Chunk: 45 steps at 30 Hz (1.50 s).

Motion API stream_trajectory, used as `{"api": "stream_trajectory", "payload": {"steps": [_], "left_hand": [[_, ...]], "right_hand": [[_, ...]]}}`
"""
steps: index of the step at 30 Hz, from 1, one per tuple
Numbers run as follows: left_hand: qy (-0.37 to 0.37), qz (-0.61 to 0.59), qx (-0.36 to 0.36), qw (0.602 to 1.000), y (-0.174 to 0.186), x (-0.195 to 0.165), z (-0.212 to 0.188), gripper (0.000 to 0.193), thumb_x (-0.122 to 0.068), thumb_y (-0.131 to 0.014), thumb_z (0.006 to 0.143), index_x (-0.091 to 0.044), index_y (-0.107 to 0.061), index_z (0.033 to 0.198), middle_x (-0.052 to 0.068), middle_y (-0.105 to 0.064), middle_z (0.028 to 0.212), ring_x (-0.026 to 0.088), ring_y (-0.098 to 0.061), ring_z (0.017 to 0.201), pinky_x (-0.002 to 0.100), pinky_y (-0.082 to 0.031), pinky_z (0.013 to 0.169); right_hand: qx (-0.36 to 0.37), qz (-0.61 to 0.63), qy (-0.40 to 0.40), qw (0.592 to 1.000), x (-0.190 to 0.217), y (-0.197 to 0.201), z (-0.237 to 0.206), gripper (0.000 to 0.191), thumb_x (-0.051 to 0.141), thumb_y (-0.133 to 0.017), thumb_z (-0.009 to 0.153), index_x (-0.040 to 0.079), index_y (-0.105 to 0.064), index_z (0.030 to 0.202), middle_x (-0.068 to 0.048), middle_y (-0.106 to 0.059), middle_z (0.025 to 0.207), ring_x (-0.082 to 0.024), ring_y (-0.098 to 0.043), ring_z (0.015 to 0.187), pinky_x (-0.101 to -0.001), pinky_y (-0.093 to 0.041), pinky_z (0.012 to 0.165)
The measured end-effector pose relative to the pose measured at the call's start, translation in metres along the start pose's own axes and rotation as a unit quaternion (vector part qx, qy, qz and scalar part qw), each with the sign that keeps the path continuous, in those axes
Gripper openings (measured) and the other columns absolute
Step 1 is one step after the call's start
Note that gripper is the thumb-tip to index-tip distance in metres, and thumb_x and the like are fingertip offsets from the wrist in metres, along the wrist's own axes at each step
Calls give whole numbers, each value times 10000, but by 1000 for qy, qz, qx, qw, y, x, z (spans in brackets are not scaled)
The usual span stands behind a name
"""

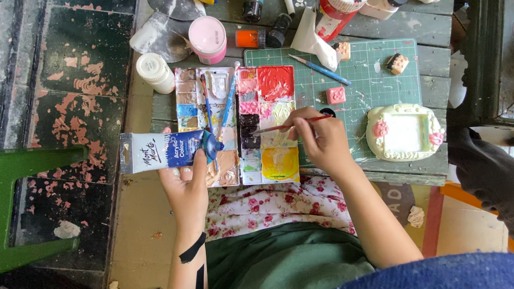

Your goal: The person mixes red and white paint on a palette using a brush, then adds blue paint from a tube to the mixture. They continue blending the colors on the palette with the brush.

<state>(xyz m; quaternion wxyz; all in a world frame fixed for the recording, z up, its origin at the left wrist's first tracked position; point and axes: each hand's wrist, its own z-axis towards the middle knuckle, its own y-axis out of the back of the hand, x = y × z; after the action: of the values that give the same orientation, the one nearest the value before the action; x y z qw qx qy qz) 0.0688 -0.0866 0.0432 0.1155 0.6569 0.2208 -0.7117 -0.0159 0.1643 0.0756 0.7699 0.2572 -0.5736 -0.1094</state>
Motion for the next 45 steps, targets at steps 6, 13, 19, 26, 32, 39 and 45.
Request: {"api": "stream_trajectory", "payload": {"steps": [6,13,19,26,32,39,45], "left_hand": [[26,-45,5,999,-1,-6,1,665,66,-618,999,-3,-335,1596,34,-601,1254,56,-564,1084,200,-450,955],[26,-34,3,999,-1,-4,0,673,74,-611,992,-5,-324,1595,52,-579,1316,93,-577,1183,250,-457,1056],[46,-20,-18,999,1,0,-1,683,80,-638,994,-7,-365,1614,16,-546,1151,43,-445,921,196,-386,822],[34,-21,-15,999,0,1,-3,661,66,-633,983,-14,-368,1583,-57,-579,1103,-10,-419,827,137,-369,750],[10,-7,-11,1000,-1,0,-2,659,71,-638,996,-4,-375,1595,-17,-576,1161,6,-476,924,155,-406,833],[36,1,-20,999,-3,0,-3,673,70,-654,1005,-5,-397,1622,21,-538,1095,46,-380,835,194,-356,769],[49,7,-22,999,-2,2,-3,688,85,-652,1009,6,-385,1639,48,-523,1118,82,-371,865,225,-341,793]], "right_hand": [[4,3,5,1000,2,0,-1,186,46,-528,1051,1,-702,1003,-97,-734,771,-148,-728,680,-283,-554,636],[-17,9,1,1000,0,0,-1,185,44,-528,1055,-14,-694,999,-94,-742,794,-139,-737,695,-275,-557,639],[-11,41,11,999,-3,1,-3,189,26,-518,1060,-14,-689,990,-90,-740,797,-139,-738,721,-272,-562,665],[-6,38,8,999,-3,2,-4,188,32,-508,1060,-11,-683,1003,-87,-740,813,-141,-731,726,-273,-561,675],[-10,41,4,999,-5,2,-3,203,43,-497,1070,-5,-681,1001,-95,-747,844,-139,-736,735,-283,-568,684],[16,47,-9,999,-5,5,-7,183,52,-522,1055,-1,-695,1027,-96,-741,836,-143,-734,753,-285,-559,680],[12,28,2,1000,-3,4,-7,186,63,-525,1051,0,-696,1013,-92,-734,785,-147,-727,713,-284,-559,668]]}}
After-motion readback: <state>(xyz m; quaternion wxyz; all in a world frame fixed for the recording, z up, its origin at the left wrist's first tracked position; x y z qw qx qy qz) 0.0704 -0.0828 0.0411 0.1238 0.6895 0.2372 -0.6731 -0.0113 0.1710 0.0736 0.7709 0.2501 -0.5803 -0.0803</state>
